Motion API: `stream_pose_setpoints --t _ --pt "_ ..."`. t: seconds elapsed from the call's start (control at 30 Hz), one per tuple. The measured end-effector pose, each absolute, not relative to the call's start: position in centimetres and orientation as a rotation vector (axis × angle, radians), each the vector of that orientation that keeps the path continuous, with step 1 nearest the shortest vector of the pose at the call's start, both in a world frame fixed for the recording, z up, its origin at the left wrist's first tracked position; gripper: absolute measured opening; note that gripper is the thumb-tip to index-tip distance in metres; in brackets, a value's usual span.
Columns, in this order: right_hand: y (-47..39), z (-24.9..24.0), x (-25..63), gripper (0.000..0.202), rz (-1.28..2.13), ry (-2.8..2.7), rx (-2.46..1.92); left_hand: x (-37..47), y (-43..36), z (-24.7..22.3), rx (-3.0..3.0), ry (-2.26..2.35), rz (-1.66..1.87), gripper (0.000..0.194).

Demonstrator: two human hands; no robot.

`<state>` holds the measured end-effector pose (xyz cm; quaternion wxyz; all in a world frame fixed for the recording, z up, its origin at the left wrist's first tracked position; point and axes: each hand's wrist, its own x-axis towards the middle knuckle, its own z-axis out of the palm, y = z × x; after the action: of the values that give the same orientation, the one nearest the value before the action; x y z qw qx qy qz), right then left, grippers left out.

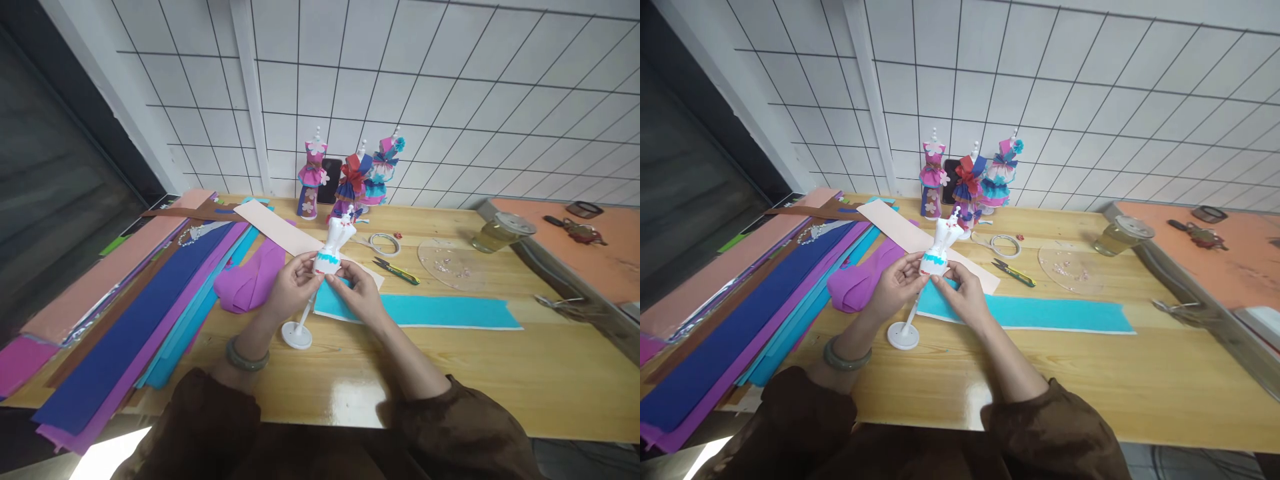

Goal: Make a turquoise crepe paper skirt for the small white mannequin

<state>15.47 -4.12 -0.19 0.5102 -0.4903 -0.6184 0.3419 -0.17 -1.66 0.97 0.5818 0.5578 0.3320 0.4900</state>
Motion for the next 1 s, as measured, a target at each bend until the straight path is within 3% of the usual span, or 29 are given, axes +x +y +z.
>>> stream_pose_setpoints --t 0.3,0.5,0.77,1.0 --pt "-4.2 -0.1 15.5 0.051 0.847 -1.502 -1.229 0.0 -1.5 0.6 1.321 0.794 1.284 0.046" --pt "-4.5 0.2 15.4 0.026 0.703 -1.469 -1.302 -0.1 -1.7 0.8 1.345 0.787 1.365 0.050" --pt "-5.5 0.9 15.0 0.018 0.468 -1.661 -1.204 -0.2 -1.8 0.7 1.356 0.761 1.390 0.063" --pt "-5.8 1.4 15.0 0.016 0.331 -1.804 -1.140 -0.1 -1.9 0.7 1.375 0.680 1.420 0.057"
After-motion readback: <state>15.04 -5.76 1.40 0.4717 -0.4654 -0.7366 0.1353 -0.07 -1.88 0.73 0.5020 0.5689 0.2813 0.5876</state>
